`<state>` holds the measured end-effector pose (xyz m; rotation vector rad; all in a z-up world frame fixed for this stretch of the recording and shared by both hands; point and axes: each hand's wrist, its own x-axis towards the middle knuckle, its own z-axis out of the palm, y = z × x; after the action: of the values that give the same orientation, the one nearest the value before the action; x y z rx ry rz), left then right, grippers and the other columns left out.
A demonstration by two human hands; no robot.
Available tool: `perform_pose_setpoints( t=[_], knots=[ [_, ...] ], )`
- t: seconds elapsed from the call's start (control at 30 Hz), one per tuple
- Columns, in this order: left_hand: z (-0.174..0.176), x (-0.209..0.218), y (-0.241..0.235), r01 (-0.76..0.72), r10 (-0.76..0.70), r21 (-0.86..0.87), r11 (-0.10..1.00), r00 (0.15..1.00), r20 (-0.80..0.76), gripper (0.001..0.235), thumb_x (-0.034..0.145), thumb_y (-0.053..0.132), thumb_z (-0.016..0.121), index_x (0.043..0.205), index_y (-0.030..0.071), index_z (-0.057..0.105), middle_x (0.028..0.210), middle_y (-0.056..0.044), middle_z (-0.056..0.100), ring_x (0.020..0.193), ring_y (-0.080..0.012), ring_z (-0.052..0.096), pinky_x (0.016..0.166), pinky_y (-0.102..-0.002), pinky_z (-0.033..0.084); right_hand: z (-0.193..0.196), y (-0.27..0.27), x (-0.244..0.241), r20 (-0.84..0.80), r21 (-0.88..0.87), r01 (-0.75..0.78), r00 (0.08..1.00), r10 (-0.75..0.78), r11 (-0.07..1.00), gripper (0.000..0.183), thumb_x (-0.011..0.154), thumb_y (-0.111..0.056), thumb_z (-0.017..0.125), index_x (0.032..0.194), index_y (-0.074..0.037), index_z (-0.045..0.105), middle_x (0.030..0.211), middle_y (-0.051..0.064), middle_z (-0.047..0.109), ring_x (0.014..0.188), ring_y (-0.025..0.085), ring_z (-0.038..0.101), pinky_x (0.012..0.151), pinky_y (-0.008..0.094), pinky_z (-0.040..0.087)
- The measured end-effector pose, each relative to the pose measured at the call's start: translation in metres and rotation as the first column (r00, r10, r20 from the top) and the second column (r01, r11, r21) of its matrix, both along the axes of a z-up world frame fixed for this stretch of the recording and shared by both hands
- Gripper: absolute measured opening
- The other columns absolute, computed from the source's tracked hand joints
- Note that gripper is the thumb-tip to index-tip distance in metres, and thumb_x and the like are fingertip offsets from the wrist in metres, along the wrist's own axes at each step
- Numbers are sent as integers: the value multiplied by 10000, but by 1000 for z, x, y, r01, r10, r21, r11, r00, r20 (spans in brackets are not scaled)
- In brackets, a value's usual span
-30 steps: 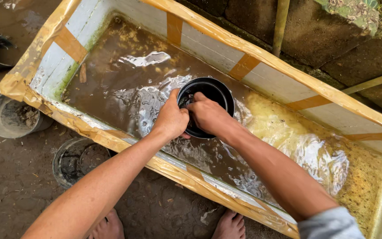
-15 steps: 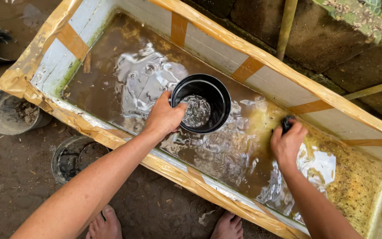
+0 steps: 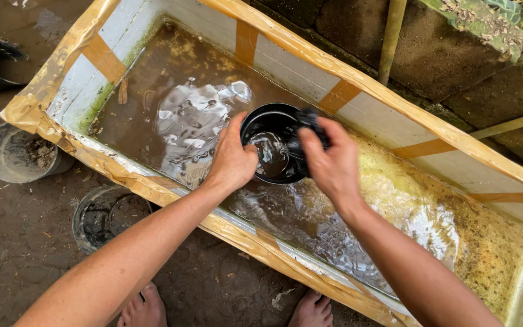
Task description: The person scrubs a black plastic pot with a sponge in a long, water-filled trough. They rinse the pot and their hands repeatedly, then continue scrubbing the pot's interior and exterior surfaces.
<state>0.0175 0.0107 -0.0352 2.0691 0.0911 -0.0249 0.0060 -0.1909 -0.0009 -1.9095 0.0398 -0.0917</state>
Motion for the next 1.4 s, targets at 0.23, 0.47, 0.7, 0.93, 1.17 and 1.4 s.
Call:
perform_pose_setpoints(
  t=[0.23, 0.47, 0.7, 0.93, 1.17, 1.4],
  knots=[
    [39, -17, -17, 12, -150, -356, 935, 919, -364, 849, 853, -79, 455, 1582, 236, 152, 1412, -174, 443, 879, -349, 746, 587, -392, 635, -22, 61, 33, -117, -37, -26, 993, 21, 999, 242, 974, -159, 644, 1035, 54, 742, 855, 116, 773, 737, 151, 682, 694, 334, 539],
    [26, -16, 3, 114, -230, -311, 944, 901, -369, 916, 807, -76, 480, 1582, 238, 106, 1348, -227, 573, 1075, -368, 683, 797, -444, 607, -29, 60, 18, -40, -305, -475, 872, 488, 825, 152, 887, -106, 724, 904, 38, 769, 877, 195, 730, 804, 307, 707, 742, 399, 550],
    [5, -25, -8, 209, -248, -238, 949, 957, -148, 961, 764, -73, 504, 1597, 151, 82, 1503, -303, 380, 1404, -438, 425, 1160, -464, 346, -7, 59, 44, -221, -225, -2, 974, -49, 974, 184, 852, -166, 767, 959, -16, 760, 872, 139, 781, 736, 210, 724, 720, 355, 578],
    [7, -19, -3, 250, -281, -188, 950, 947, -158, 1018, 746, -53, 539, 1596, 127, 9, 1561, -319, 291, 1446, -451, 349, 1167, -446, 332, -17, 45, 21, -172, -230, -545, 838, 518, 806, 187, 873, -77, 703, 1030, 24, 718, 1004, 143, 728, 915, 232, 697, 837, 354, 538],
    [28, -17, 0, -85, -203, -474, 877, 826, -525, 791, 876, 118, 505, 1589, 237, 184, 1399, -216, 573, 1154, -381, 621, 887, -512, 564, -3, 26, 14, -292, -236, -793, 610, 737, 562, 232, 882, -84, 668, 1093, -6, 725, 1084, 149, 709, 1004, 296, 690, 885, 402, 530],
    [12, -14, -6, 35, -47, -68, 997, 982, -184, 359, 981, 93, 485, 1322, 90, 598, 1086, -218, 726, 1024, -388, 679, 884, -479, 519, 32, 28, -3, -539, -424, -823, 565, 625, 378, 261, 815, -205, 642, 989, -68, 778, 917, 131, 729, 904, 290, 692, 899, 429, 497]
  ],
)
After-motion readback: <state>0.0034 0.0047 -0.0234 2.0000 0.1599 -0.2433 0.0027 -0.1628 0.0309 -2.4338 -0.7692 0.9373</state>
